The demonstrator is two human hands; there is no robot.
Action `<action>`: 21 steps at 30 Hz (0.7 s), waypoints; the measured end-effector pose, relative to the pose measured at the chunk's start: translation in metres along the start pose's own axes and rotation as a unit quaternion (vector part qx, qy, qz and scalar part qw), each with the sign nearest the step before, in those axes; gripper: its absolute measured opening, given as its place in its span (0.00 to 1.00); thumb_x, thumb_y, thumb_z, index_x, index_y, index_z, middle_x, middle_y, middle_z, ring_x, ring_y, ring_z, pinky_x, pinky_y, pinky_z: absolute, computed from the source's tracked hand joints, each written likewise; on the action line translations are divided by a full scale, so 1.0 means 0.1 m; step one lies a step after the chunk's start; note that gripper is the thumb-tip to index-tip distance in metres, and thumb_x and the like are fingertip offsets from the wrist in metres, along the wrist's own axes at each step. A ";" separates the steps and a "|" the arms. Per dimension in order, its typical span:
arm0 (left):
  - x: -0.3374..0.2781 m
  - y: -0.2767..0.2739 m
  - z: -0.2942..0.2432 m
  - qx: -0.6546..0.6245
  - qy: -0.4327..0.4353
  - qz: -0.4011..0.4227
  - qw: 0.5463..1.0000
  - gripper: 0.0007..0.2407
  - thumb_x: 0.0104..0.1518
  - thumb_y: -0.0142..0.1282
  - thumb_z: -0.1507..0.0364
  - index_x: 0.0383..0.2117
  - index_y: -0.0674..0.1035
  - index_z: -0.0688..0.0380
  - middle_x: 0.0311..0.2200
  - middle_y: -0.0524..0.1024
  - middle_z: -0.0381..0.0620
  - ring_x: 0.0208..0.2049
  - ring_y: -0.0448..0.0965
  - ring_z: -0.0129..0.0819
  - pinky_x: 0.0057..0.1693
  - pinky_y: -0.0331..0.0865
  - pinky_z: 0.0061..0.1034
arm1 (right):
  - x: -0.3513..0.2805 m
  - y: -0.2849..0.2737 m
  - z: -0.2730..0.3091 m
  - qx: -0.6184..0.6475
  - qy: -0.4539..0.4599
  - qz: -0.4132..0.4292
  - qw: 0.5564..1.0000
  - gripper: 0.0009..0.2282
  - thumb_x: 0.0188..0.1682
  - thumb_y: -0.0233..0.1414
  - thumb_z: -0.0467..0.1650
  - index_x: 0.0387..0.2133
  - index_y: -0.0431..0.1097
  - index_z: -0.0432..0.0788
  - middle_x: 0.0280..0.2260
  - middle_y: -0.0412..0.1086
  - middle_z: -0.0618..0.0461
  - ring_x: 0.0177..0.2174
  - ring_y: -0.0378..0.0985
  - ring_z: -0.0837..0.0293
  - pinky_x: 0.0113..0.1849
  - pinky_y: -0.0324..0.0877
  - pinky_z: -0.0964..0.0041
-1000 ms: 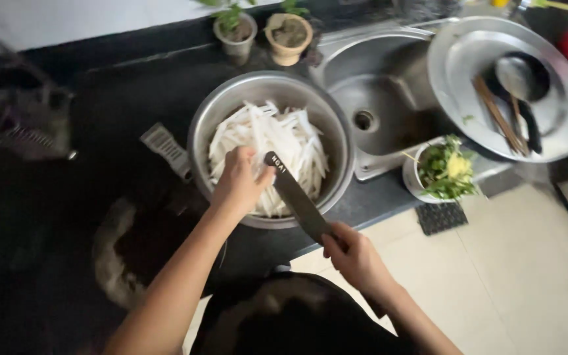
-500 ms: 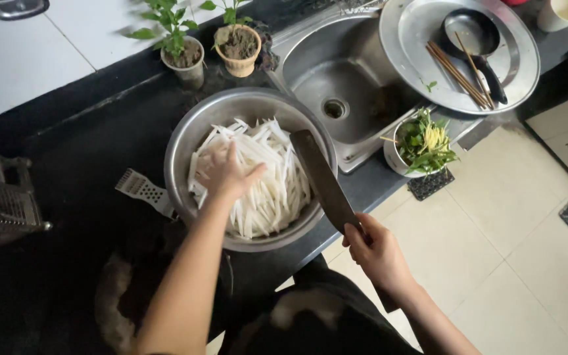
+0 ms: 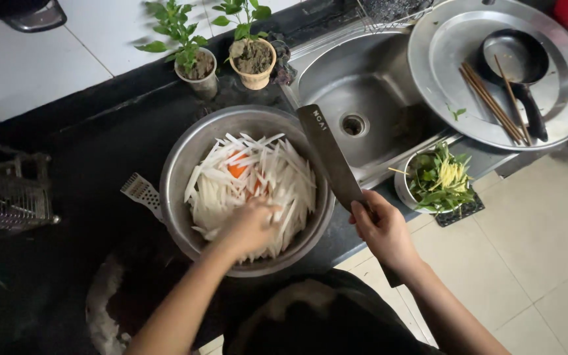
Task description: Cutting a carrot into thin julienne strips on a wooden cutting board.
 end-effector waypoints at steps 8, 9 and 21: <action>1.17 -0.44 1.28 -0.001 -0.126 -0.230 0.965 0.15 0.59 0.51 0.70 0.46 0.80 0.23 0.48 0.77 0.36 0.51 0.79 0.44 0.50 0.75 0.45 | 0.13 -0.06 -0.36 0.010 0.019 0.005 1.000 0.10 0.51 0.52 0.27 0.44 0.74 0.37 0.19 0.74 0.46 0.17 0.72 0.59 0.22 0.71 0.65; 1.40 -0.36 1.50 0.030 -0.183 -0.201 0.962 0.13 0.57 0.55 0.64 0.45 0.81 0.14 0.46 0.79 0.31 0.49 0.82 0.41 0.45 0.78 0.45 | 0.11 -0.07 -0.32 0.003 0.022 0.004 1.000 0.10 0.51 0.52 0.28 0.44 0.74 0.38 0.20 0.75 0.47 0.17 0.72 0.60 0.22 0.71 0.65; 1.62 0.06 0.86 0.342 -0.128 0.026 0.931 0.30 0.53 0.53 0.45 0.61 0.68 0.39 0.59 0.63 0.51 0.65 0.57 0.55 0.64 0.48 0.49 | 0.05 -0.14 -0.67 0.027 0.064 -0.012 0.998 0.10 0.51 0.51 0.28 0.43 0.75 0.37 0.19 0.74 0.44 0.17 0.74 0.57 0.22 0.73 0.63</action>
Point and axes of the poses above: each hand's wrist, its own x-axis towards the middle knuckle, its own y-axis out of the palm, z = x × y, the point moved 6 cm from there along x, towards the middle knuckle
